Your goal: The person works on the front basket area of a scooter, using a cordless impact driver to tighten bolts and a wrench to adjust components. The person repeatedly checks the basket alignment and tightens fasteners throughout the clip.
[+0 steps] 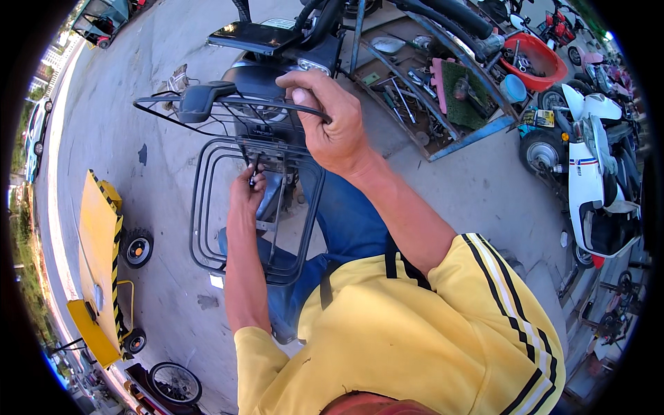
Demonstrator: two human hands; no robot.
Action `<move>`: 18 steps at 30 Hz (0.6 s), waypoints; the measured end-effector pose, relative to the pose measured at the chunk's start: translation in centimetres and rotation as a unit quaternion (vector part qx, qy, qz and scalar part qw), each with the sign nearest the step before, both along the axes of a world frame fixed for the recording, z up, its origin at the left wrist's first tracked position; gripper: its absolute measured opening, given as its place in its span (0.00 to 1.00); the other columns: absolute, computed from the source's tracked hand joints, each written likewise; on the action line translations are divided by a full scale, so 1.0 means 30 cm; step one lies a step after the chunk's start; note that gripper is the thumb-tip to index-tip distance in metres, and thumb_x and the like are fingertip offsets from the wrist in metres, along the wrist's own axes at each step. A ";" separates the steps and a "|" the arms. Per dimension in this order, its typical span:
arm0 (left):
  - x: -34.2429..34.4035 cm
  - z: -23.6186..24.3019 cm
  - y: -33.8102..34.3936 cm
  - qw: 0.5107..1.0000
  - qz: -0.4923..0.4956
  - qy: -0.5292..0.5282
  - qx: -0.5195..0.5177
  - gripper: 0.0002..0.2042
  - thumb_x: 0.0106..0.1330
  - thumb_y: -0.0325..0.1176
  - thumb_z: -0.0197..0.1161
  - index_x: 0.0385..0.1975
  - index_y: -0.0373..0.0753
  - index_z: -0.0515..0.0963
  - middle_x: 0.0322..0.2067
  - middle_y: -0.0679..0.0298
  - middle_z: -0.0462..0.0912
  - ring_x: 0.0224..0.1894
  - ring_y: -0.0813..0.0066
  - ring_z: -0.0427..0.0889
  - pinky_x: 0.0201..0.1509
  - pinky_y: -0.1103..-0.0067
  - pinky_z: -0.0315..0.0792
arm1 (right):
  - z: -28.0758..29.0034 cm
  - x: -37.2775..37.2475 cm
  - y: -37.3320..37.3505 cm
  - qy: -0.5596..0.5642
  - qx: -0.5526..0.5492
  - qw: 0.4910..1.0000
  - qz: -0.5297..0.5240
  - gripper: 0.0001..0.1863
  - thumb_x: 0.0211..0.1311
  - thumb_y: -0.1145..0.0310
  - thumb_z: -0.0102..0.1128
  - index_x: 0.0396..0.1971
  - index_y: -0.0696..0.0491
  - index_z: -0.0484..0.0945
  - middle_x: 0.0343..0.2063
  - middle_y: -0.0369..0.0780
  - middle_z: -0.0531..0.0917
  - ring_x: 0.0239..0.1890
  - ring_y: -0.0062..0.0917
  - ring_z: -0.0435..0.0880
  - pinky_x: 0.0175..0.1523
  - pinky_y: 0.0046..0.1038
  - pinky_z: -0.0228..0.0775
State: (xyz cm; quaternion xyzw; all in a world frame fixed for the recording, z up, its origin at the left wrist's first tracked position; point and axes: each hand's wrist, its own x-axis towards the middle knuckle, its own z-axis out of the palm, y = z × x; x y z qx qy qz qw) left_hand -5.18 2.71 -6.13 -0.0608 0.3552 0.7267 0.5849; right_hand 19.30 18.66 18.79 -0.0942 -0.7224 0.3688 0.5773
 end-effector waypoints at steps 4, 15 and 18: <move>0.058 0.063 0.058 0.902 -0.057 0.401 -0.150 0.03 0.72 0.25 0.52 0.39 0.34 0.72 0.35 0.56 0.82 0.25 0.75 0.72 0.23 0.79 0.65 | -0.001 0.013 0.000 -0.018 -0.012 1.000 -0.014 0.12 0.62 0.85 0.54 0.44 0.57 0.77 0.33 0.44 0.79 0.29 0.35 0.77 0.36 0.29 0.71; 0.133 0.155 0.060 0.936 0.066 0.311 -0.150 0.12 0.71 0.25 0.53 0.51 0.32 0.77 0.42 0.56 0.84 0.33 0.71 0.79 0.35 0.76 0.72 | 0.005 0.001 0.005 -0.016 -0.022 1.000 -0.008 0.09 0.66 0.82 0.53 0.44 0.59 0.78 0.34 0.43 0.81 0.34 0.28 0.82 0.40 0.24 0.72; 0.104 0.115 0.050 0.996 0.068 0.052 -0.032 0.13 0.75 0.26 0.49 0.55 0.30 0.72 0.40 0.55 0.79 0.30 0.78 0.70 0.31 0.82 0.67 | 0.008 0.003 0.013 -0.024 -0.018 1.000 -0.006 0.09 0.66 0.81 0.54 0.44 0.59 0.78 0.35 0.46 0.81 0.36 0.39 0.83 0.40 0.30 0.74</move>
